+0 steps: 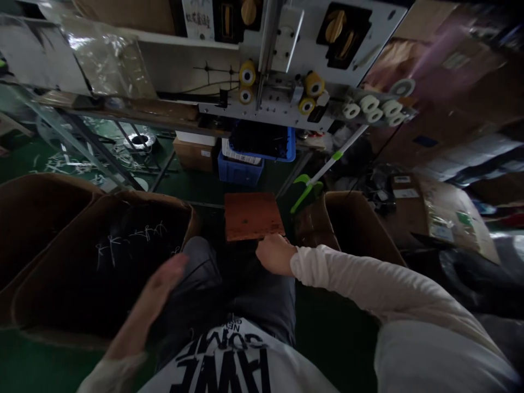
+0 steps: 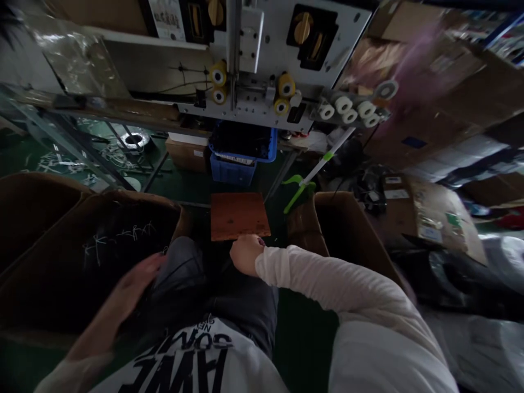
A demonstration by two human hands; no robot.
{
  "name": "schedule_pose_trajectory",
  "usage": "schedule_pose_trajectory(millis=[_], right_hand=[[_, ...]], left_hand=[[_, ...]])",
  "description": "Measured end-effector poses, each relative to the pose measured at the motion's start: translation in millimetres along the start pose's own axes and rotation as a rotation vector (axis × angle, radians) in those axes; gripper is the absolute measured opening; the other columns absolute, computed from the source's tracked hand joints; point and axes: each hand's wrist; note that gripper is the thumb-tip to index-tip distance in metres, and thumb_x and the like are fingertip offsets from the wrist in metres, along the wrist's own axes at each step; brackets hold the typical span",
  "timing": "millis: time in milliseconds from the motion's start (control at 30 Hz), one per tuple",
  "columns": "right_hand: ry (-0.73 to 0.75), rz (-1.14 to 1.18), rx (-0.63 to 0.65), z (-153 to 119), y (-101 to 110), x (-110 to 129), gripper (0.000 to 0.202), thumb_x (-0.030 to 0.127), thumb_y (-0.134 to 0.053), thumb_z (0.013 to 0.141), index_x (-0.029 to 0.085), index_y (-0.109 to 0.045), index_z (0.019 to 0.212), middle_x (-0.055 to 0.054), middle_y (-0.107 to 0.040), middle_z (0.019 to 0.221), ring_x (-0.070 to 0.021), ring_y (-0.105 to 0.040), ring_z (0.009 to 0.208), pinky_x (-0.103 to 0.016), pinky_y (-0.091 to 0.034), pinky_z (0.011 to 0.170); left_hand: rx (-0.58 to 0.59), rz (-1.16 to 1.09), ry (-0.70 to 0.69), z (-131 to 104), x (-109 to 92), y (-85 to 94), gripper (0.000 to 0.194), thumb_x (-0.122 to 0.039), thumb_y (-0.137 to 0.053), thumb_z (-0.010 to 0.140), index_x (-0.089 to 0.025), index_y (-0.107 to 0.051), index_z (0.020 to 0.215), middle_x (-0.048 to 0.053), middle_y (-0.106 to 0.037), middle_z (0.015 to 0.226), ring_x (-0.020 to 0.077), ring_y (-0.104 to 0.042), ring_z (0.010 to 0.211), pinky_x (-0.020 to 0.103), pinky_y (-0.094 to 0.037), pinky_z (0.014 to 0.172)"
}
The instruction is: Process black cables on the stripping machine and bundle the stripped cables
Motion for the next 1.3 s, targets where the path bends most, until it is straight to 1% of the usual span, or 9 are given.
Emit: schedule_pose_trajectory(millis=[167,300,400,467,600,700,833,1100,1300], right_hand=[[-0.023,0.059,-0.189,19.3,-2.3,11.8,0.034,0.002,-0.067,0.049,0.016,-0.041,0.032,-0.005,-0.051,0.040,-0.0278,-0.062,0.056,-0.045,-0.046,0.059],[-0.005,-0.160,-0.069,29.3,16.7,12.9,0.020,0.010,-0.072,0.054,0.016,-0.056,0.043,-0.009,-0.064,0.056,-0.0251,-0.063,0.064,-0.039,-0.047,0.064],[0.028,-0.219,-0.170,24.3,44.9,0.2,0.011,0.015,-0.076,0.057,0.014,-0.068,0.064,-0.013,-0.069,0.072,-0.0282,-0.063,0.078,-0.044,-0.045,0.077],[0.118,-0.131,-0.346,14.8,63.3,-15.7,0.040,0.026,-0.080,0.057,0.015,-0.070,0.094,-0.015,-0.069,0.094,-0.0318,-0.059,0.098,-0.047,-0.041,0.088],[0.172,0.330,-0.698,1.7,68.7,-41.8,0.064,0.042,-0.066,0.076,0.024,-0.047,0.134,-0.009,-0.060,0.122,-0.0227,-0.060,0.100,-0.037,-0.045,0.089],[0.074,0.580,-0.776,9.0,46.4,-38.1,0.058,0.038,-0.058,0.084,0.023,-0.043,0.137,-0.008,-0.064,0.115,-0.0156,-0.062,0.074,-0.031,-0.050,0.074],[0.071,0.622,-0.850,27.1,24.8,-19.1,0.061,0.032,-0.059,0.084,0.023,-0.038,0.140,-0.008,-0.065,0.113,-0.0187,-0.063,0.088,-0.032,-0.049,0.081],[0.067,0.740,-0.807,39.2,22.1,-17.1,0.063,0.029,-0.064,0.080,0.023,-0.041,0.138,-0.005,-0.067,0.105,-0.0121,-0.058,0.065,-0.027,-0.049,0.066],[0.116,0.783,-0.769,39.1,29.5,-17.6,0.052,0.024,-0.066,0.077,0.020,-0.052,0.127,-0.004,-0.066,0.102,-0.0126,-0.060,0.073,-0.025,-0.048,0.066]], left_hand=[[0.450,0.088,-0.347,68.4,-30.0,-107.2,0.061,-0.027,-0.079,0.059,-0.018,-0.058,0.116,0.010,-0.062,0.120,0.0276,-0.053,0.116,0.038,-0.036,0.105],[0.337,-0.022,-0.237,87.4,-36.6,-144.7,0.037,-0.014,-0.075,0.057,-0.016,-0.061,0.090,0.006,-0.067,0.084,0.0226,-0.060,0.084,0.031,-0.046,0.079],[0.381,-0.093,-0.138,94.0,-30.3,-142.2,0.021,-0.020,-0.071,0.063,-0.016,-0.059,0.080,-0.001,-0.054,0.057,0.0132,-0.048,0.052,0.025,-0.038,0.053],[0.445,-0.148,-0.106,97.5,-27.6,-133.7,0.022,-0.029,-0.069,0.068,-0.015,-0.057,0.081,-0.004,-0.047,0.054,0.0090,-0.039,0.045,0.023,-0.032,0.046],[0.538,-0.297,-0.034,100.0,-30.1,-114.7,0.033,-0.038,-0.068,0.070,-0.015,-0.052,0.087,-0.007,-0.038,0.053,0.0061,-0.032,0.044,0.022,-0.031,0.047],[0.579,-0.371,-0.003,99.5,-34.5,-105.3,0.036,-0.036,-0.071,0.068,-0.014,-0.051,0.088,-0.007,-0.040,0.054,0.0053,-0.033,0.046,0.021,-0.030,0.048],[0.611,-0.430,0.020,100.0,-35.2,-101.5,0.036,-0.034,-0.073,0.067,-0.013,-0.051,0.088,-0.007,-0.042,0.055,0.0051,-0.035,0.045,0.021,-0.030,0.048],[0.673,-0.487,0.053,101.6,-29.7,-98.5,0.035,-0.033,-0.075,0.069,-0.013,-0.053,0.087,-0.006,-0.042,0.055,0.0049,-0.035,0.046,0.021,-0.030,0.048],[0.703,-0.499,0.040,103.9,-26.0,-96.1,0.034,-0.030,-0.075,0.070,-0.013,-0.053,0.090,-0.006,-0.042,0.055,0.0054,-0.035,0.047,0.021,-0.031,0.048]])
Point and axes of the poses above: each hand's wrist, its own z-axis towards the middle knuckle, its own y-axis out of the back of the hand, x = y × z
